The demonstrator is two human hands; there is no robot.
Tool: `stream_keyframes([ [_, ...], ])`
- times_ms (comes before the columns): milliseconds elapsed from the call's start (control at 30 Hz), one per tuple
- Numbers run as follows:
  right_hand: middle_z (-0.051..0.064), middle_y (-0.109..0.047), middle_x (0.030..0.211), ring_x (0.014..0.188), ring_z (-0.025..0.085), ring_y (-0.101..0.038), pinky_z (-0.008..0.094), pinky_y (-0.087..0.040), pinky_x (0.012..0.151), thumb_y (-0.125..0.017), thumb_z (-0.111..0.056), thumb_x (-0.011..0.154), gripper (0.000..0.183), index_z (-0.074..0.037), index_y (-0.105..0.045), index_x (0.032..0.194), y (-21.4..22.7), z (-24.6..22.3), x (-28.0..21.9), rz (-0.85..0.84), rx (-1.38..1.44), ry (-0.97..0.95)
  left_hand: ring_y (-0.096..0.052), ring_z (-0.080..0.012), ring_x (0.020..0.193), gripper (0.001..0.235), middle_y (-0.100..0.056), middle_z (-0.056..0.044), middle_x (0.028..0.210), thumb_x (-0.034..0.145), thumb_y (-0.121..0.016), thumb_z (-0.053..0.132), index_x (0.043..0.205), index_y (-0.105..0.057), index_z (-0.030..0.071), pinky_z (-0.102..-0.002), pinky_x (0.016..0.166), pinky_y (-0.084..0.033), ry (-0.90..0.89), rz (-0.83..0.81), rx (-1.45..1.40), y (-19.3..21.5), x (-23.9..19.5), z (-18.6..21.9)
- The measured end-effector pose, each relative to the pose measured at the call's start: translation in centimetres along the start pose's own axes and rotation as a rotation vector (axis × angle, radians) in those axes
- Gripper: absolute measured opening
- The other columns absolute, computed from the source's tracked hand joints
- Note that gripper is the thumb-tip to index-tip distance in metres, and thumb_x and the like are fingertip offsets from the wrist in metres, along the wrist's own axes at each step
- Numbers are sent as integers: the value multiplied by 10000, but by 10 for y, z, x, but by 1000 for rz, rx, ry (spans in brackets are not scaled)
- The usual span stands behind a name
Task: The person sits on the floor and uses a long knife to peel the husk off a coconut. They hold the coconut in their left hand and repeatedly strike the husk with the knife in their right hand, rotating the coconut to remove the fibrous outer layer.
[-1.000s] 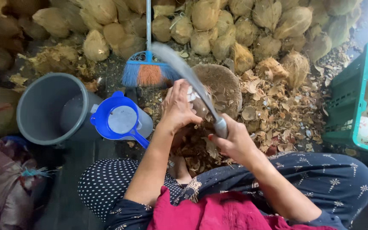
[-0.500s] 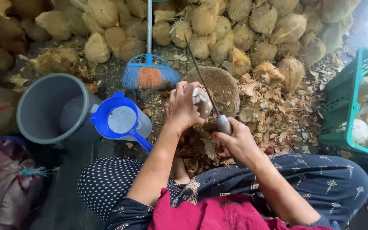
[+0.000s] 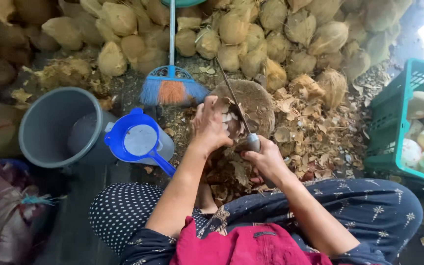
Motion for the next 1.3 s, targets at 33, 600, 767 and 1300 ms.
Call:
stream_keyframes([
  [33, 137, -609, 478, 430, 261, -657, 394, -533, 447, -741, -153, 735, 204, -106, -684, 925, 4, -13, -15, 2, 0, 5, -547, -369, 1097, 1031, -432, -56, 1208, 319, -924, 229, 1255, -498, 169, -621, 734, -607, -3, 5, 1, -2, 1, -3],
  [600, 225, -518, 479, 315, 323, -545, 495, -524, 299, -760, -12, 755, 228, 63, -593, 890, -21, 23, 7, -75, 431, -63, -624, -416, 1110, 1034, -511, -91, 1260, 374, -913, 275, 1334, -530, 257, -552, 921, -545, 59, 35, -258, 20, -3, -38],
  [767, 267, -583, 526, 329, 319, -606, 462, -562, 300, -727, 65, 730, 217, 102, -584, 888, 14, -37, -22, -76, 391, 264, -630, -422, 1097, 1065, -521, -34, 1268, 303, -914, 341, 1303, -547, 324, -547, 889, -538, 4, 25, -348, 5, 2, -37],
  [1300, 191, -542, 465, 314, 285, -586, 411, -508, 294, -744, 2, 746, 173, 47, -585, 799, -11, -19, -17, -173, 354, 67, -602, -381, 1144, 979, -492, 8, 1279, 381, -866, 275, 1295, -518, 311, -576, 920, -527, 116, -80, -203, 14, -8, -27],
])
Point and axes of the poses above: each hand's wrist, its own x-axis towards the middle knuckle, its own y-axis out of the back of the hand, z = x × y, the point moved 10 cm from there along x, towards the middle knuckle
